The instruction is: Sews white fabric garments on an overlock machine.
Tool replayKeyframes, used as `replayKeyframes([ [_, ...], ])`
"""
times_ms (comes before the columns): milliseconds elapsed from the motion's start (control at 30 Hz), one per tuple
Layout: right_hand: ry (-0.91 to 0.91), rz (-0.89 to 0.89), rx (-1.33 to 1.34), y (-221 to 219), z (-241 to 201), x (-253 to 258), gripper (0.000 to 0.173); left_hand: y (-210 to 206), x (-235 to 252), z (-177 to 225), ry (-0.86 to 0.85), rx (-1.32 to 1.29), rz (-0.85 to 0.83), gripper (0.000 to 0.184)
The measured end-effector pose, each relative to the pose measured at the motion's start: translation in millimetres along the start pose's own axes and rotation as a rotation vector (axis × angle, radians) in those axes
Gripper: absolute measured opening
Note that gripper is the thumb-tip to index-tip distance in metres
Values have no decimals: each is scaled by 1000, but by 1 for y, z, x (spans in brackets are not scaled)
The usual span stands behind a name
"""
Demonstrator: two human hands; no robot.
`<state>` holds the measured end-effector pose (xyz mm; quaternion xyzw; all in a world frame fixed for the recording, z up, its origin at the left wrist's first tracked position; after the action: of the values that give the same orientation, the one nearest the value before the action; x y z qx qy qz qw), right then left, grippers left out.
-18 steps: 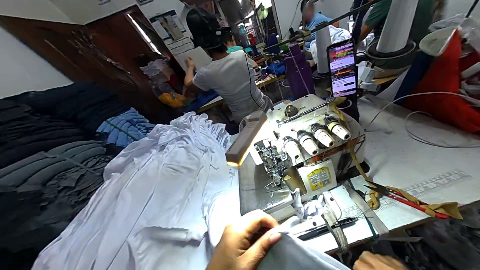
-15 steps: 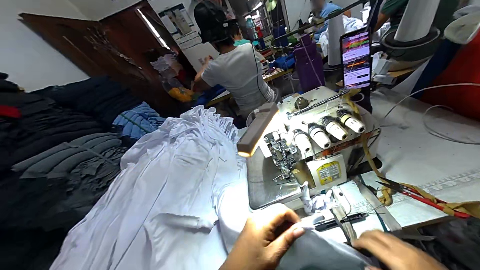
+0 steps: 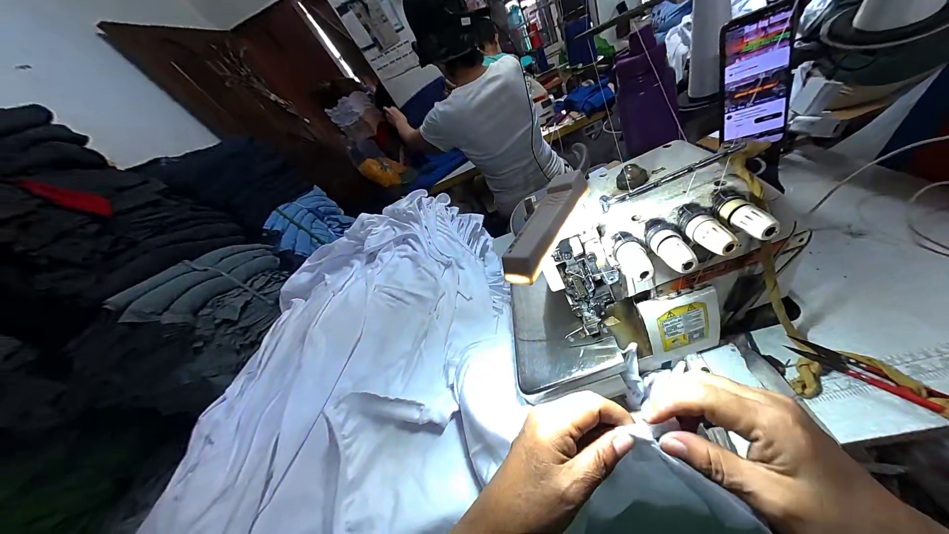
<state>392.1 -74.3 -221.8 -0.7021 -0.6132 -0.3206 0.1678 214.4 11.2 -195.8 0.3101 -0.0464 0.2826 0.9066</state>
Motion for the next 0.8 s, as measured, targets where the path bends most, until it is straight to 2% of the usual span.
replayKeyframes([
  [100,-110,-13,149,3,3,2,16,0,-1,-1,2,-41,-21,18],
  [400,-249,67,240,0,1,6,11,-2,-1,-3,168,-282,-68,14],
  [500,-263,30,181,0,1,8,14,-3,1,-4,211,-300,-67,12],
  [633,-225,-35,39,2,-1,8,35,-5,1,-4,198,-255,-37,10],
  [700,-163,-43,-53,2,-3,8,35,-7,0,-3,183,-204,0,10],
  [800,-88,-61,-151,0,-5,7,27,-10,-2,2,117,-42,82,13],
])
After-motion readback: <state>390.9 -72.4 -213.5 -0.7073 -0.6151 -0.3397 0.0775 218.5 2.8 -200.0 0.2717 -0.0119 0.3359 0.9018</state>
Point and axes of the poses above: each hand's wrist, its own x-axis towards the middle knuckle, its own y-axis out of the back of the hand, z = x × y, the point moved 3 cm from there along x, towards the middle knuckle, and after that the axes turned 8 degrees about x, right-handed, at the moved point
